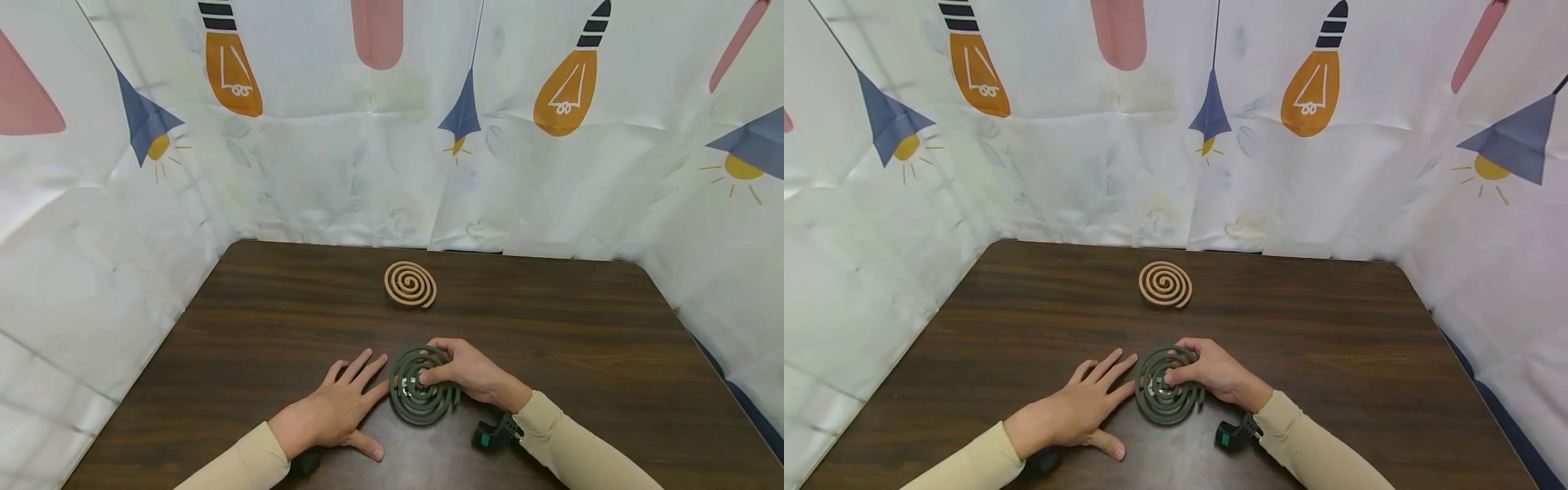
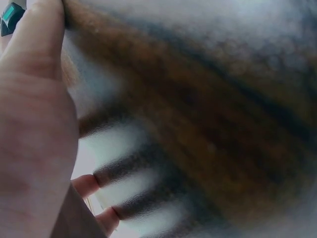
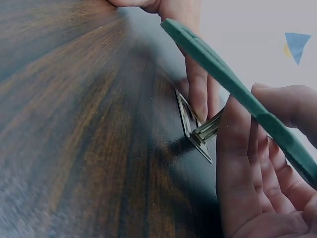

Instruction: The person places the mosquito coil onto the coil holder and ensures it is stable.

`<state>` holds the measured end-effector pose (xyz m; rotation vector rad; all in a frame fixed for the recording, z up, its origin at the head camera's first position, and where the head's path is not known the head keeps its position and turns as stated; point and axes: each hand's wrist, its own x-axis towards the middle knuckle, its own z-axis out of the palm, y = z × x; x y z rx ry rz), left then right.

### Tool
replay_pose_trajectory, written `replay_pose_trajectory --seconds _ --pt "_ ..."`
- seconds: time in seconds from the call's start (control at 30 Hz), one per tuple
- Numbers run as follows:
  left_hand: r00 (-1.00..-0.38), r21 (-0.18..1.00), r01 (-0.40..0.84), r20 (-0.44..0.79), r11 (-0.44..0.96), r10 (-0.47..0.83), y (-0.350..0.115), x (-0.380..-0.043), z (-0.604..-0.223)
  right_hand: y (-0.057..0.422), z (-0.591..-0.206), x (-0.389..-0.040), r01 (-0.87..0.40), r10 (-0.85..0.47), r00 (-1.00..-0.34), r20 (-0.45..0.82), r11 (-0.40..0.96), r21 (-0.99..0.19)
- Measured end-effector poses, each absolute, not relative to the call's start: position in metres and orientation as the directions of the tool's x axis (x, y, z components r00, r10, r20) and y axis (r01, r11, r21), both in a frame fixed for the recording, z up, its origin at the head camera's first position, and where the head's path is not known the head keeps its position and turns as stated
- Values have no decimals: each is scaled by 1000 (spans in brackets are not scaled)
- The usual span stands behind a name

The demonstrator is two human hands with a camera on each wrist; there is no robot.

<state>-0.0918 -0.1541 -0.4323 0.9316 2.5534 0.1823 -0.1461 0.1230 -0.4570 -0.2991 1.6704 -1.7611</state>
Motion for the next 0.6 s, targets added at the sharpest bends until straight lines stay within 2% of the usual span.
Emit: replay_pose_trajectory --seconds 0.6 --pt "-688 264 590 -330 763 646 -155 -89 -429 120 -456 -144 292 -596 -753 -280 80 -953"
